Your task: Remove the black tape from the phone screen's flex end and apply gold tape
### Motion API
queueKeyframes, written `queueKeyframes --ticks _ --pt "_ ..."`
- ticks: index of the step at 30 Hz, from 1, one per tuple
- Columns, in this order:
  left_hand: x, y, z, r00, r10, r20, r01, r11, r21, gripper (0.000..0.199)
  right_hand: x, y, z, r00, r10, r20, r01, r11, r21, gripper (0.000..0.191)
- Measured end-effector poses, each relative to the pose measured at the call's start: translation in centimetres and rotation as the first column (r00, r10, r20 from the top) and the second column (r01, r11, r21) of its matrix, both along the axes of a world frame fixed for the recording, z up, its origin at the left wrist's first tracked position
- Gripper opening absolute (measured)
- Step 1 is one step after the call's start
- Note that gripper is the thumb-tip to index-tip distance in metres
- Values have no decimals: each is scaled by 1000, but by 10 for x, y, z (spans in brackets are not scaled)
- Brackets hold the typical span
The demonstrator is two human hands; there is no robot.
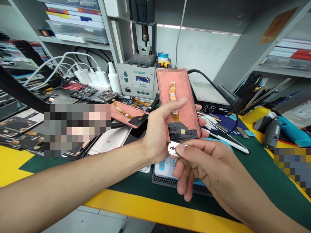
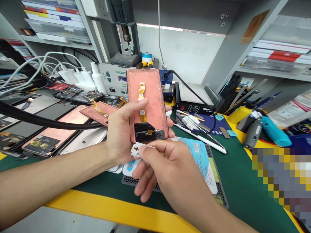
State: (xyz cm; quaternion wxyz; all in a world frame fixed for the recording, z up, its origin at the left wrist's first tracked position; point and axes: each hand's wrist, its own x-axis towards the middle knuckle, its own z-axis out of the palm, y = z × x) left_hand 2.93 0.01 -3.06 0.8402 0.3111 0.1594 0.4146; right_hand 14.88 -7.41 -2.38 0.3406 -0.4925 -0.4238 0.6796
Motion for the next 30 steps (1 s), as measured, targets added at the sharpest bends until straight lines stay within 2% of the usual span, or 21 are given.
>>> queueKeyframes --ticks 30 --pt "-2 -1 2 1000 -12 8 12 1000 15 32 1 -1 1 1000 9 26 -9 1000 -4 41"
